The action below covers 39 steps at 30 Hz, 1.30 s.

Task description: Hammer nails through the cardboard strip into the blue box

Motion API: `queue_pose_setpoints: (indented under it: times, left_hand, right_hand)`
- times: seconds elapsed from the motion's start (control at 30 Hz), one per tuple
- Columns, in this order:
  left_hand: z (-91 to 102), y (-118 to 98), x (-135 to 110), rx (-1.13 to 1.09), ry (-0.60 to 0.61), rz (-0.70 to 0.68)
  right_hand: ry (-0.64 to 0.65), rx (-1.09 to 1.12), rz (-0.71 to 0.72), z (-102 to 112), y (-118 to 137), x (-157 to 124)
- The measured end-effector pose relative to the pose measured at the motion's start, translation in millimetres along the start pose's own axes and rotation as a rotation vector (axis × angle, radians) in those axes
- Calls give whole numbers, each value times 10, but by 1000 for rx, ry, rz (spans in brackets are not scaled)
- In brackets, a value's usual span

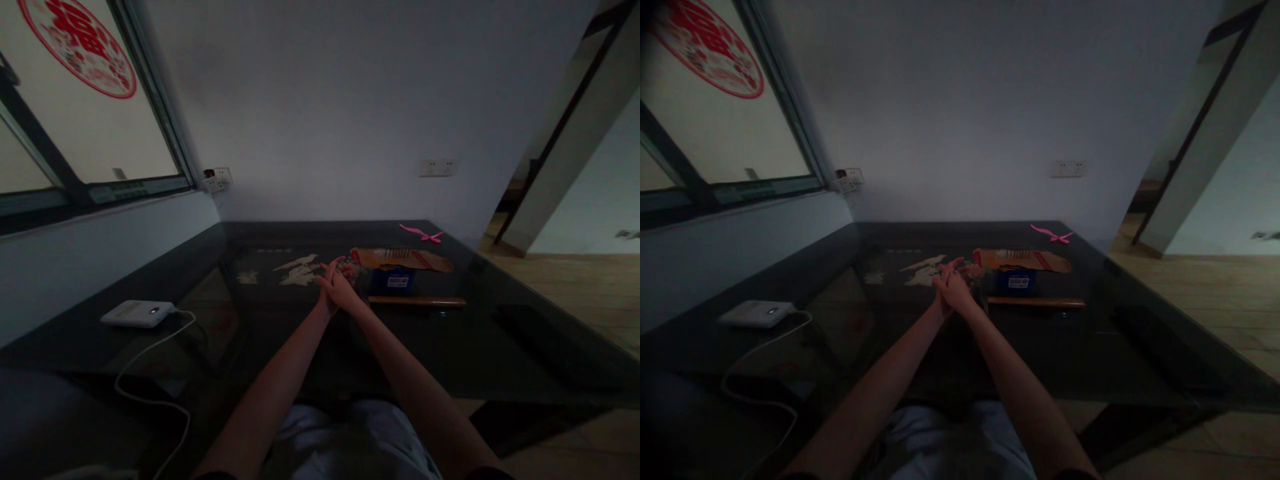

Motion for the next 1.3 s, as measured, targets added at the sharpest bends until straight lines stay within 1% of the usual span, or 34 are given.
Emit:
queue_pose_setpoints:
  times: [0.13,0.2,0.27,0.33,0.43,0.47,0.53,0.57,0.63,0.7,0.77,0.87,0.9,0.97,1.03,1.1,1.17,1.3]
  left_hand:
    - [-72,56,-3,56,48,-14]
    - [-111,93,0,87,76,-49]
    - [-138,116,5,129,96,-104]
    - [-135,126,19,169,90,-140]
    - [-78,128,59,188,45,-125]
    - [-52,125,74,191,26,-111]
    - [-2,120,99,214,-14,-91]
    - [18,119,107,232,-32,-88]
    - [46,123,114,273,-61,-92]
    - [60,141,112,320,-80,-90]
    - [72,161,106,374,-105,-82]
    - [76,165,94,456,-135,-95]
    - [70,158,90,481,-139,-110]
    - [52,146,82,513,-138,-138]
    - [34,142,76,520,-130,-150]
    - [26,136,74,522,-124,-152]
    - [36,116,75,533,-140,-159]
    - [64,13,73,561,-189,-220]
  right_hand:
    - [34,-65,0,124,43,-92]
    - [35,-112,5,222,66,-166]
    - [15,-147,41,347,113,-241]
    - [10,-153,86,489,171,-300]
    - [-23,-80,94,774,197,-343]
    - [-65,-46,79,901,174,-350]
    - [-226,3,33,1205,66,-380]
    - [-328,24,7,1367,-16,-410]
    - [-469,67,-61,1641,-227,-494]
    - [-549,8,-133,1849,-447,-598]
    - [-555,-162,-202,1975,-629,-697]
    - [-510,-401,-332,2033,-845,-801]
    - [-484,-446,-383,2024,-912,-816]
    - [-441,-459,-451,1983,-1041,-807]
    - [-448,-373,-418,1933,-1145,-744]
    - [-496,-252,-324,1893,-1221,-658]
    - [-511,-220,-287,1850,-1288,-587]
    - [-482,-225,-284,1740,-1339,-505]
Point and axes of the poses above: each hand's wrist, its own x-axis towards the middle knuckle, its own z-axis out of the back of the hand, y = z × x, the point moved 5 cm from there along x, towards the middle knuckle, and after that the axes turned 6 degrees about z, right-handed, at the moved point
